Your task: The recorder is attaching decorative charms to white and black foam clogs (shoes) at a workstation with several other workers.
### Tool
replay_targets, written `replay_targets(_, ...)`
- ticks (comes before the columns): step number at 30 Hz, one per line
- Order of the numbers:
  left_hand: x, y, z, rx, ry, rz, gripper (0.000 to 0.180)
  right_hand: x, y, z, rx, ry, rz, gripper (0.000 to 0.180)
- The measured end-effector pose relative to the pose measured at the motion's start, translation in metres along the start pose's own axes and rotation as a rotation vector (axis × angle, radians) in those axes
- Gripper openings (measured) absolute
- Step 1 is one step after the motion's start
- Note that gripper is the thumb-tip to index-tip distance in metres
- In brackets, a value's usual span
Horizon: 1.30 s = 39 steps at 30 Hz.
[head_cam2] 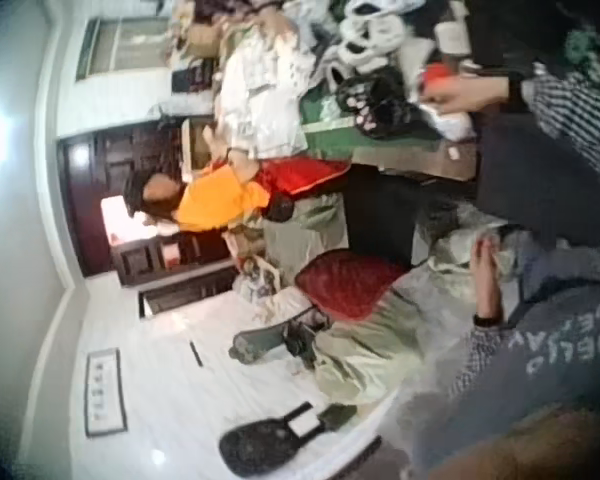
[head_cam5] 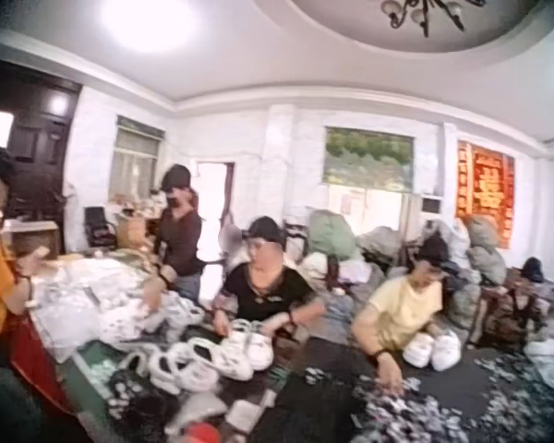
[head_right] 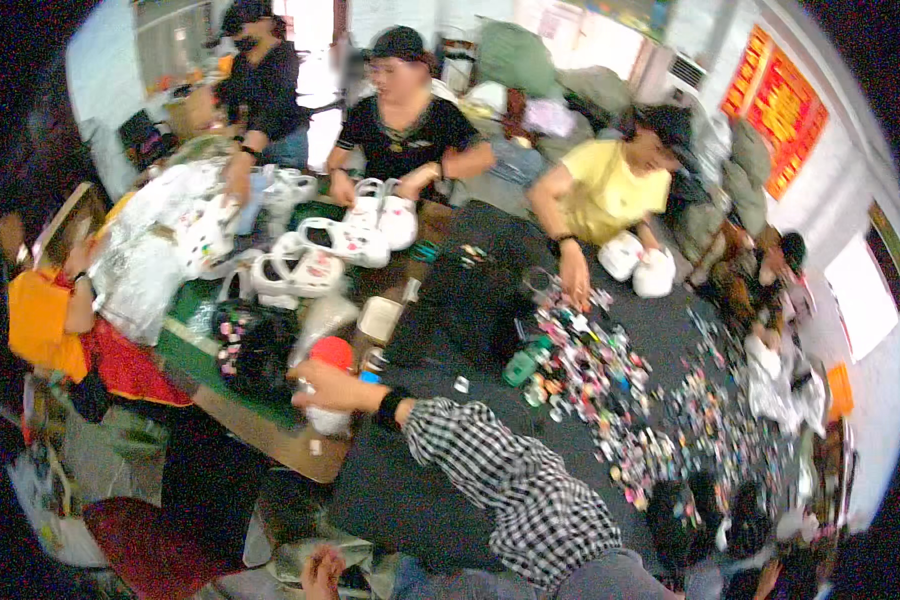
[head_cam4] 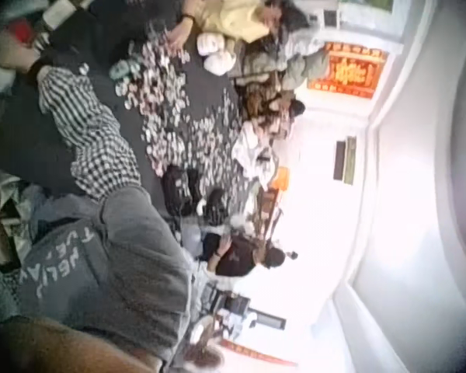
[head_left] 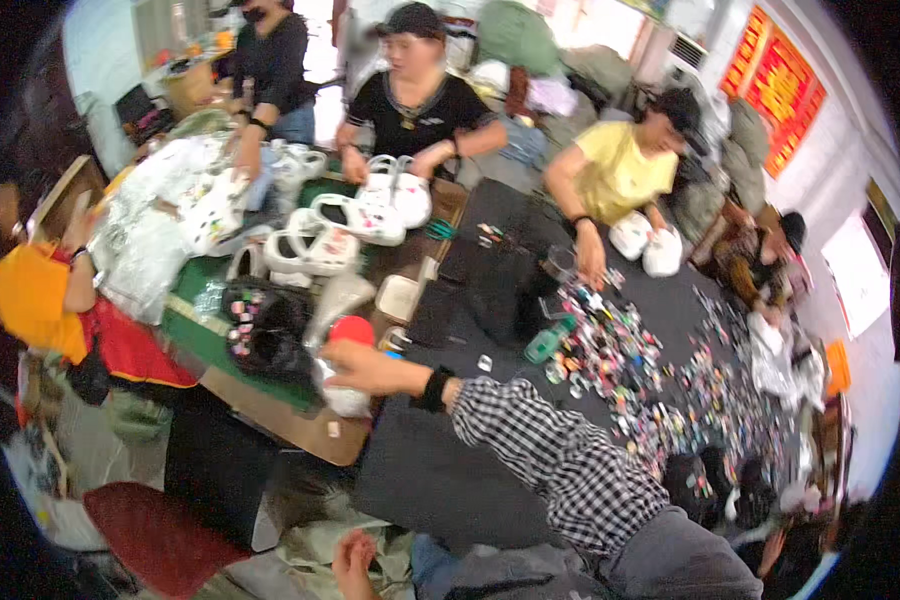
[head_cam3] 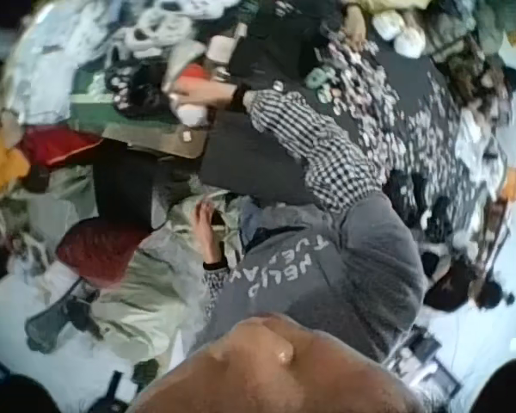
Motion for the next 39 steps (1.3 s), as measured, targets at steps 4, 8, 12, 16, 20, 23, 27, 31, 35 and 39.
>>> replay_targets(4,-0.077,-0.042,0.003,-0.079,-0.052,-0.1,0.024,0.044,0.151,-0.053,-0.099,-0.273,-0.07,0.04)
replay_targets(8,-0.203,-0.003,0.019,-0.084,-0.221,-0.386,0.037,0.089,0.333,-0.037,-0.269,-0.167,0.171,0.038)
replay_targets(12,-0.277,0.011,-0.021,-0.163,-0.23,-0.616,0.032,0.125,0.523,-0.03,-0.628,-0.176,0.588,0.038)
replay_targets(16,-0.345,0.059,-0.057,-0.12,-0.372,-0.792,0.029,0.126,0.721,-0.048,-0.92,-0.136,1.068,0.032)
replay_targets(20,-0.401,0.109,-0.097,-0.06,-0.459,-0.965,0.029,0.114,0.916,-0.098,-1.263,0.193,1.46,0.022)
replay_targets(23,-0.426,0.132,-0.123,-0.066,-0.507,-0.977,0.027,0.105,1.029,-0.107,-1.467,0.371,1.563,0.02)
replay_targets(27,-0.444,0.158,-0.151,-0.048,-0.607,-1.014,0.027,0.121,1.053,-0.092,-1.506,0.84,0.95,0.04)
replay_targets(31,-0.447,0.173,-0.168,-0.028,-0.65,-0.943,0.026,0.12,1.065,-0.063,-1.493,1.067,0.585,0.05)
replay_targets(35,-0.448,0.185,-0.181,-0.045,-0.608,-0.994,0.026,0.118,1.091,-0.043,-1.515,0.849,0.67,0.051)
replay_targets(39,-0.44,0.19,-0.184,-0.034,-0.567,-1.008,0.026,0.131,1.089,-0.043,-1.422,0.801,0.657,0.047)
Point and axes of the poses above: each hand's wrist, its own y-axis away from the middle knuckle, its own x-axis out of the back of the hand, z = x × y, the point moved 9 cm from there along -y, towards the middle knuckle, and after that the axes turned 4 degrees about -x, right-handed, at the moved point
